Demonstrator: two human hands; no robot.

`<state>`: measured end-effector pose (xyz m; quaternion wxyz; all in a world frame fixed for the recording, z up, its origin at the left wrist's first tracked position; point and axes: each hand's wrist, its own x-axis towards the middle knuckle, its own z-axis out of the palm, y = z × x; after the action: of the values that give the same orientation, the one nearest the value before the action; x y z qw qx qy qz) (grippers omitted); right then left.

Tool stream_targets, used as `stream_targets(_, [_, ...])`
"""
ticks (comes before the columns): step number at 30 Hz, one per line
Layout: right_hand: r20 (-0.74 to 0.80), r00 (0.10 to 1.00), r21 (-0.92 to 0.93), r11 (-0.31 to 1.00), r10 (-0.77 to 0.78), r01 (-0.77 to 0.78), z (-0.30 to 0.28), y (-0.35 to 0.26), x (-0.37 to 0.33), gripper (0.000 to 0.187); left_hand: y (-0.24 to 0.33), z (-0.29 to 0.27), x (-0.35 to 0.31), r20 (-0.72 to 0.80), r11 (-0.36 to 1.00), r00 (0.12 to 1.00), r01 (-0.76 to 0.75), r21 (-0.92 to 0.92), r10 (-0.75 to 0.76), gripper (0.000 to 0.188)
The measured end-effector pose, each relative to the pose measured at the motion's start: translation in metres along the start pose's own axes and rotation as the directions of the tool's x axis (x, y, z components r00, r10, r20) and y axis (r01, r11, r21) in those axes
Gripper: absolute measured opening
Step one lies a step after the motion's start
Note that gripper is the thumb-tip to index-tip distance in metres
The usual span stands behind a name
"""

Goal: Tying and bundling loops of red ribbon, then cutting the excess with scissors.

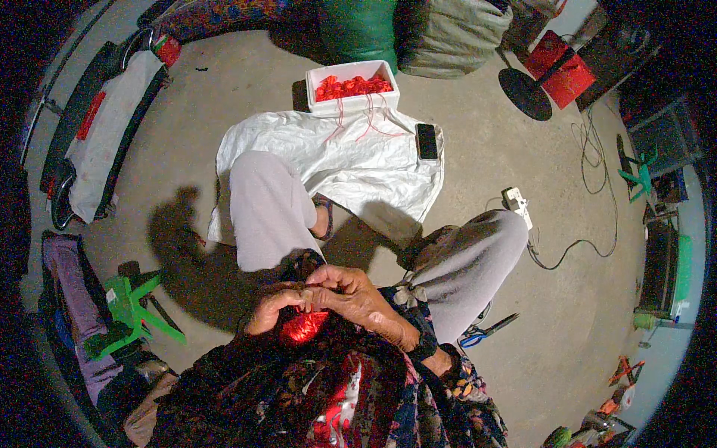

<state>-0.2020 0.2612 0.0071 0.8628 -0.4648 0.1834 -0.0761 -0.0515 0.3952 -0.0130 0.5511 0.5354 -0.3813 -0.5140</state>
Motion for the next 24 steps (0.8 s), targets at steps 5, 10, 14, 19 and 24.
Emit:
stream_targets(5, [-0.035,0.999,-0.025,0.999,0.034,-0.035,0.005,-0.007,0.0,0.019,-0.001,0.0,-0.003,-0.098,0.974,0.979,0.159,-0.16,-0.176,0.019])
stream_targets(10, [-0.053,0.999,-0.11,0.994,0.005,-0.011,0.005,-0.01,-0.002,0.02,-0.002,-0.001,-0.002,-0.108,0.968,0.968,0.212,-0.138,-0.227,0.022])
stream_targets(14, [-0.034,0.999,-0.105,0.994,-0.036,0.032,0.002,-0.008,-0.001,0.019,0.011,0.008,0.0,-0.159,0.936,0.931,0.299,-0.187,-0.329,0.023])
stream_targets(19, [-0.04,0.997,-0.136,0.989,-0.06,0.054,0.002,-0.007,-0.001,0.018,0.005,0.006,0.002,-0.147,0.819,0.85,0.419,-0.392,-0.506,0.023])
stream_targets(24, [-0.057,0.996,-0.103,0.993,-0.07,0.064,0.0,-0.001,0.001,0.018,0.001,0.006,0.002,-0.143,0.802,0.842,0.425,-0.419,-0.52,0.022])
